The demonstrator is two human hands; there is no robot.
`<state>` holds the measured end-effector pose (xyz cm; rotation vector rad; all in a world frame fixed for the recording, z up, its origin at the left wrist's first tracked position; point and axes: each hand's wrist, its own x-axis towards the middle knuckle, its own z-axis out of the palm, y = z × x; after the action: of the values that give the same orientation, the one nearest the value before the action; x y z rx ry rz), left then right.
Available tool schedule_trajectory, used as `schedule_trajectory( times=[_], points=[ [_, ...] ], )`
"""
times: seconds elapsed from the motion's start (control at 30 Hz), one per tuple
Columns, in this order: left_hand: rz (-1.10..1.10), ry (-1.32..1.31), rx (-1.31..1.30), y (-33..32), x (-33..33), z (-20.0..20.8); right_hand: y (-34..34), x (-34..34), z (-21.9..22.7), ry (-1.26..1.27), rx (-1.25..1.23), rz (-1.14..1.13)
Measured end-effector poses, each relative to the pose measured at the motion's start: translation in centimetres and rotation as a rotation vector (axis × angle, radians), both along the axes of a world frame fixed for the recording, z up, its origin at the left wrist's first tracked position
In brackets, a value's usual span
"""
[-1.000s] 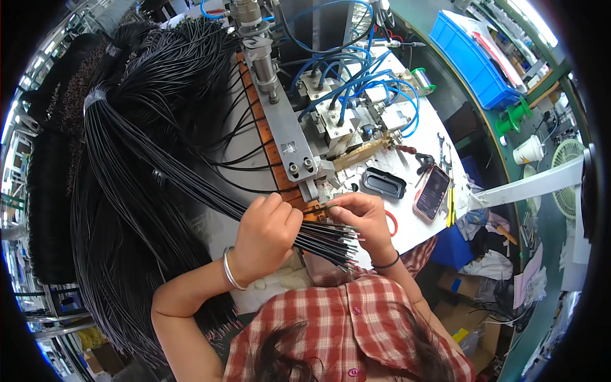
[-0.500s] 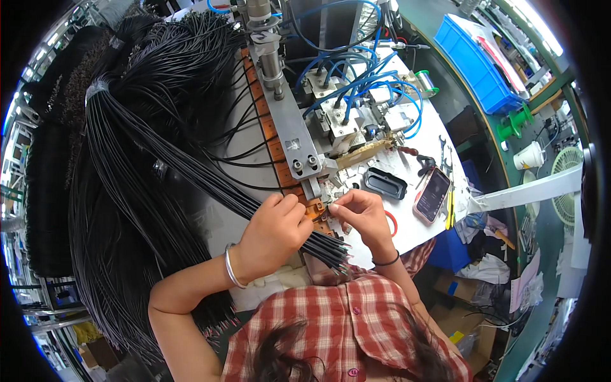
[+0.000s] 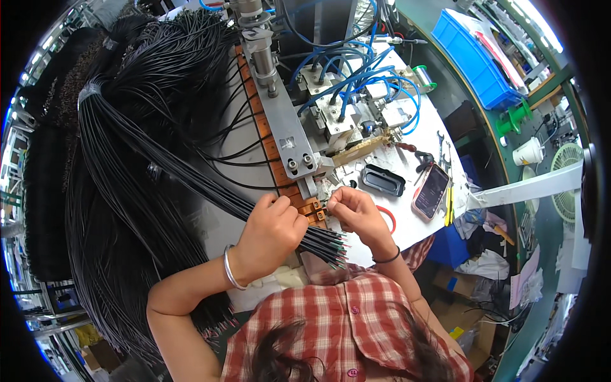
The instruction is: The person holds a bundle of cables and inserts the exposed wire ends into a machine fixture one by one by hand.
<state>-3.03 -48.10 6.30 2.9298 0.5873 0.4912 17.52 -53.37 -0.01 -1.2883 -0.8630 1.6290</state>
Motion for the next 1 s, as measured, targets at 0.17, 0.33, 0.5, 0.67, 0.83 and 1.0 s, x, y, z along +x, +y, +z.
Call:
schedule_trajectory(
  times=[0.17,0.33,0.5,0.67,0.83,1.0],
  points=[
    [0.024,0.014,0.011,-0.2,-0.2,0.2,0.4,0.1,0.2,-0.062,0.075,0.007],
    [-0.025,0.020,0.025,0.0,-0.1,-0.3,0.2,0.3,-0.1,-0.098,0.095,0.069],
    [-0.038,0.037,0.031,0.2,-0.1,-0.2,-0.1,0.3,0.0,0.015,-0.076,0.036],
    [0.011,0.018,0.043,0.0,-0.2,0.6,-0.7,0.1,0.4,-0.188,0.133,-0.090],
    [0.006,-0.003,0.010,-0.1,-0.2,1.1,-1.1,-0.1,0.4,0.040,0.217,-0.152],
    [0.013,-0.052,-0.013,0.0,-0.2,1.0,-1.0,-0.6,-0.1,0.018,0.233,-0.248]
  ],
)
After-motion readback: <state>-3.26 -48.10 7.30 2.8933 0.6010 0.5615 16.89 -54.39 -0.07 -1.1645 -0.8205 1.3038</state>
